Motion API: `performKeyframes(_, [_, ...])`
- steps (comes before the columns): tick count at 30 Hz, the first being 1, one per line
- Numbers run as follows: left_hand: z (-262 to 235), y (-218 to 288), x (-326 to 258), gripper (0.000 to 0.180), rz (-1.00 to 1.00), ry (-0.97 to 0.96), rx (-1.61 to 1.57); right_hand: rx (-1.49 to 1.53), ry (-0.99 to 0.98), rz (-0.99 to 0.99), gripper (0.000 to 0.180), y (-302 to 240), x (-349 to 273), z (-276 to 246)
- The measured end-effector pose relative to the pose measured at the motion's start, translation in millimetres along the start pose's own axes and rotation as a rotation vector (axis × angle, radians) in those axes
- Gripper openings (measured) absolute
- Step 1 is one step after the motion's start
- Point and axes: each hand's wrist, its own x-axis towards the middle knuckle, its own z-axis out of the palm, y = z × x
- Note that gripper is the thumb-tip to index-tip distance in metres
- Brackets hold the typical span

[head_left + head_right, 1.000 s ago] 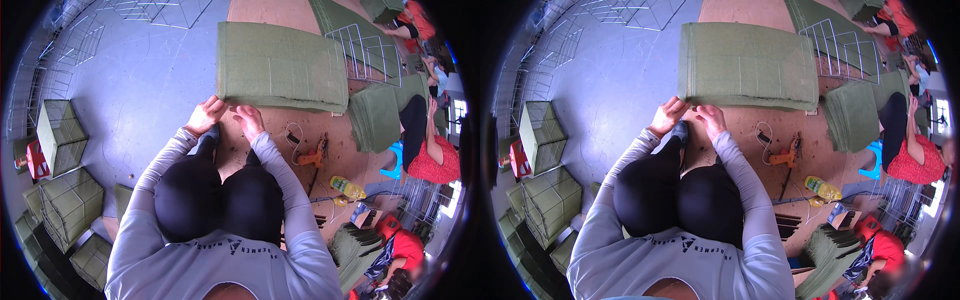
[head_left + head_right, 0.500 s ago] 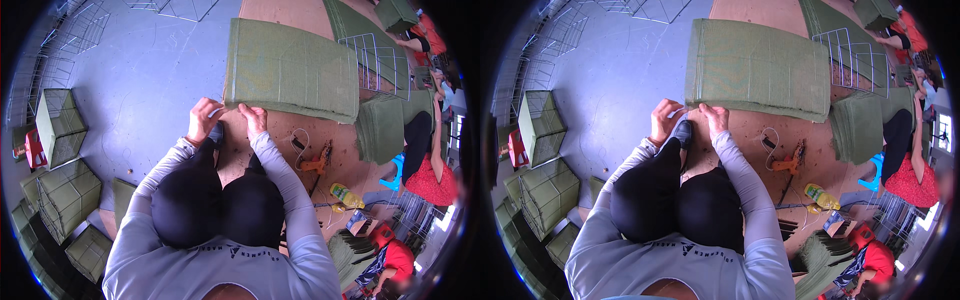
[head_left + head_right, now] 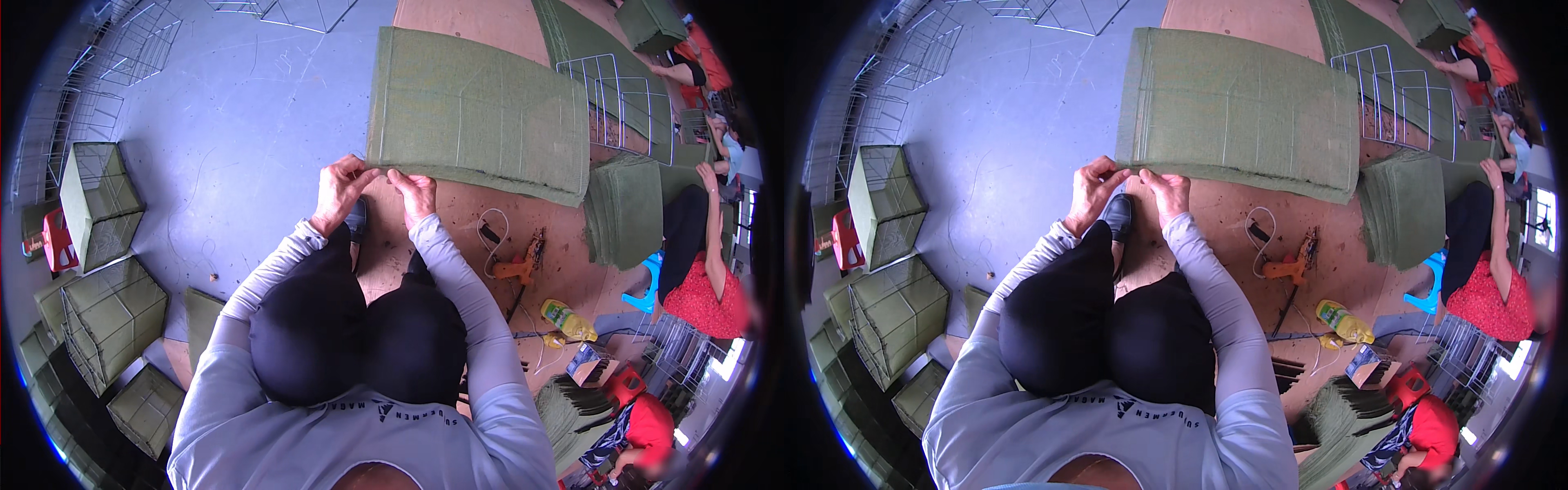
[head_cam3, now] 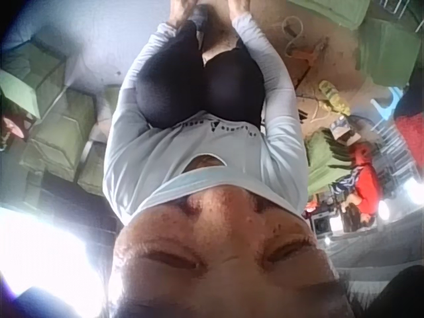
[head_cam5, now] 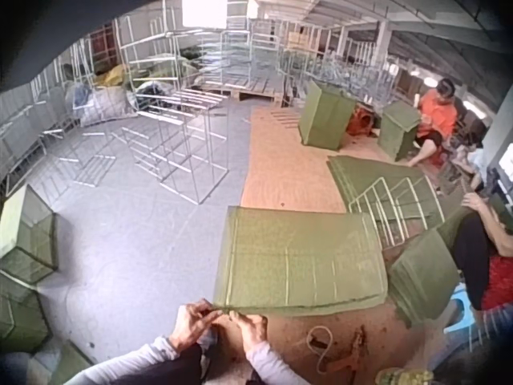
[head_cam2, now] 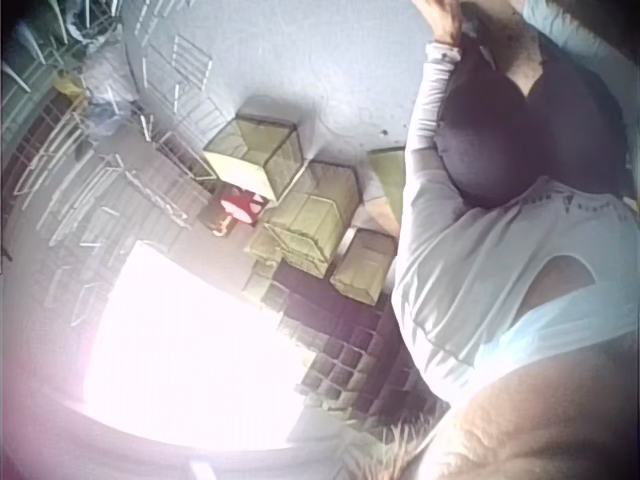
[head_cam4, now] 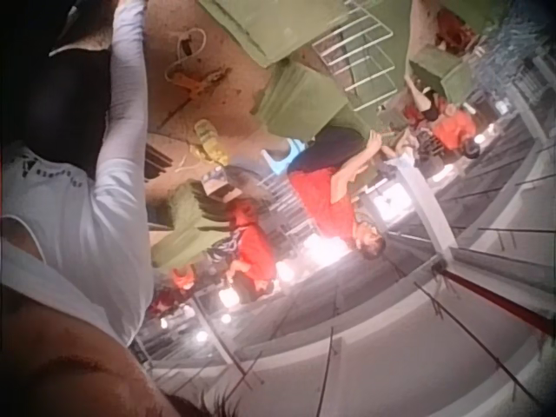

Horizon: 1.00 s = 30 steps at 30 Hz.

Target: Assembling plastic-covered mesh panels into storage cubes using a hot glue gun.

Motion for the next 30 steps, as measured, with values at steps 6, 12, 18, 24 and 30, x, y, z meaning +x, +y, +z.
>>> performKeyframes(6, [6.6, -8.5, 2.7, 0.014, 0.320, 0.160, -0.123, -0.039, -0.042, -0.011, 0.020, 0.6, -0.3, 5.7])
performKeyframes(12, [4.2, -35.1, 2.8, 0.010, -0.064, -0.025, -0.239, 0.006, -0.072, 0.012, 0.020, 7.4, 2.1, -1.2])
performKeyframes(18, [7.8, -30.5, 9.1, 0.020, -0.052, -0.034, -0.451, 0.086, 0.027, 0.030, 0.013, 2.4, -2.9, -2.0])
performKeyframes(24, [-3.8, -35.0, 18.6, 0.014, -0.031, -0.147, -0.424, 0.074, 0.041, -0.062, 0.014, 2.3, 2.4, 5.5])
performKeyframes(30, [-10.1, -30.3, 25.2, 0.011, -0.038, -0.230, -0.446, -0.006, -0.008, -0.087, 0.021, 8.6, 12.4, -5.3])
